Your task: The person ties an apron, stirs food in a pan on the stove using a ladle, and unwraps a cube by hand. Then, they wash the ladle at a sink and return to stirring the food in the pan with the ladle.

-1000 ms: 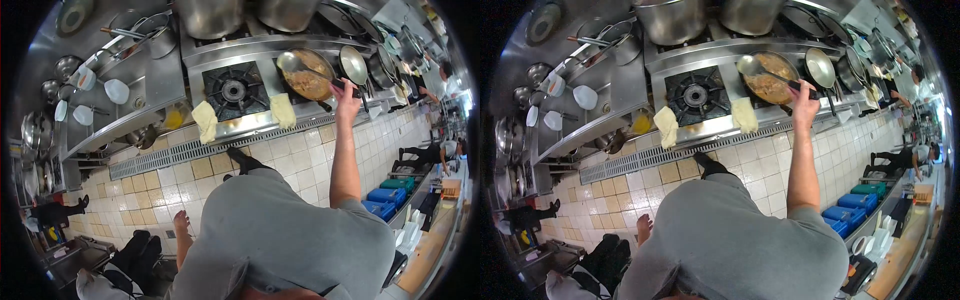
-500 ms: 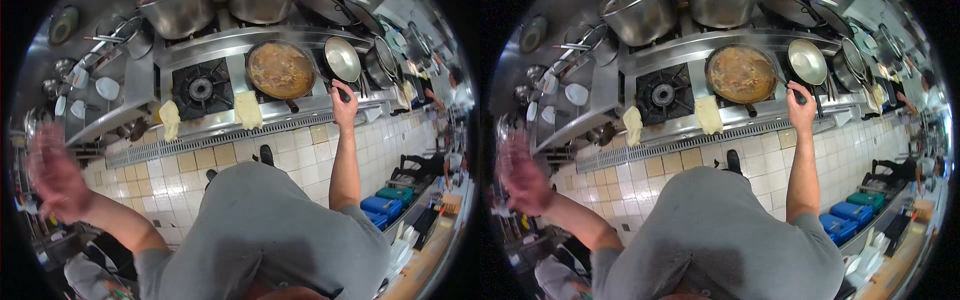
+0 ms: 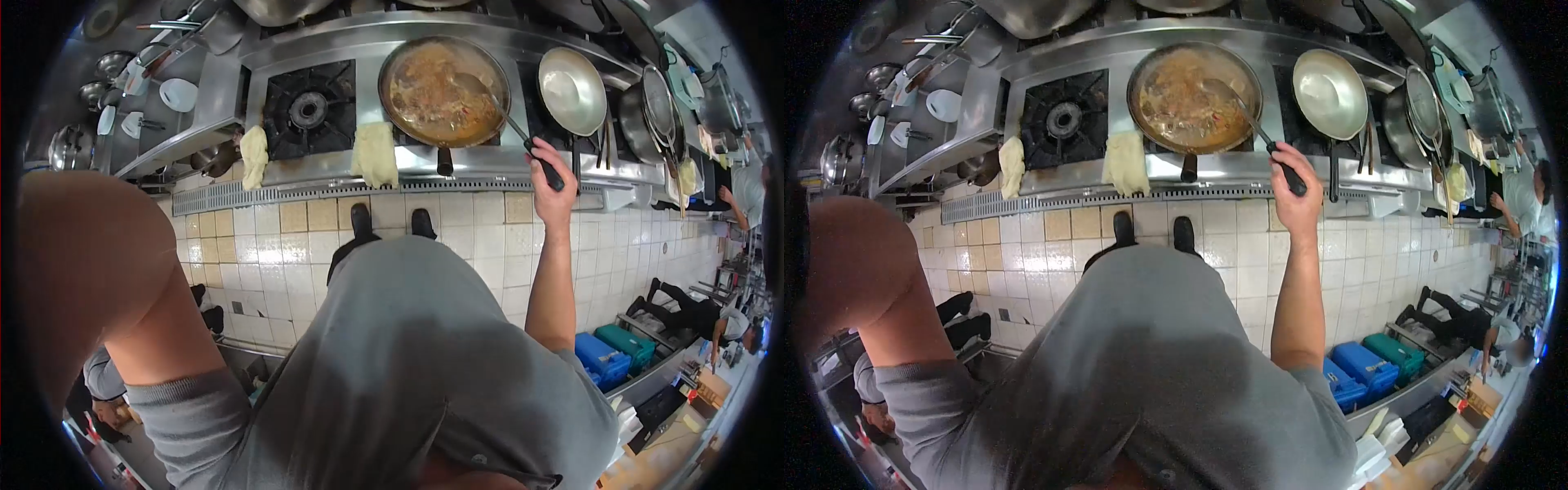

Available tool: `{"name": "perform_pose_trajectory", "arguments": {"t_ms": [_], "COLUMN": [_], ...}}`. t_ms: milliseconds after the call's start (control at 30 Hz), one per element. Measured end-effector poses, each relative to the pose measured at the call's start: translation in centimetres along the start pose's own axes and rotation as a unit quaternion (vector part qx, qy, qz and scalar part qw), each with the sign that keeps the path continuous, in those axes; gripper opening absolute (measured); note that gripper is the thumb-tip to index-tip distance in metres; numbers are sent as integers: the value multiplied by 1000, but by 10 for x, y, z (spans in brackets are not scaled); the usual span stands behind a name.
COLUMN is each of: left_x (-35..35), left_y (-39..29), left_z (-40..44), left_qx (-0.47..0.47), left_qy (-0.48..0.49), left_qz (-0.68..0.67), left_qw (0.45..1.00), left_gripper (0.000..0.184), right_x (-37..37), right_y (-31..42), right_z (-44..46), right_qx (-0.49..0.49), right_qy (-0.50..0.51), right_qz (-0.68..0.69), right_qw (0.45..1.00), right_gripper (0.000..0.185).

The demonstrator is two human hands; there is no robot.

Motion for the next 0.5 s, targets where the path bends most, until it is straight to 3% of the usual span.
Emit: {"name": "perform_pose_trajectory", "arguments": {"t_ms": [267,367,467,500], "left_x": [-3,-11,-13,-12], "left_y": [6,8,18,23], "left_z": [0,-6,-10,-11], "left_qx": [-12,-4,3,6], "left_qy": [15,13,10,9], "left_qz": [3,5,3,-3], "left_qw": [1000,1000,1000,1000], "left_gripper": [57,56,55,55], "right_x": [3,4,8,7], "right_y": [44,24,21,16], "right_z": [20,10,-4,-10], "right_qx": [-41,121,235,258], "right_qy": [85,135,149,162], "right_qz": [-179,-80,114,106], "right_qw": [979,980,954,946], "right_gripper": [26,38,43,43]}}
Point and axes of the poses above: each hand's wrist, its own z-axis towards the middle knuckle, its own x-axis out of the palm, y = z × x, the point moved 8 cm from there along z, towards the middle knuckle, and after that the axes turned 1 degree about x, right-handed, at the moved point
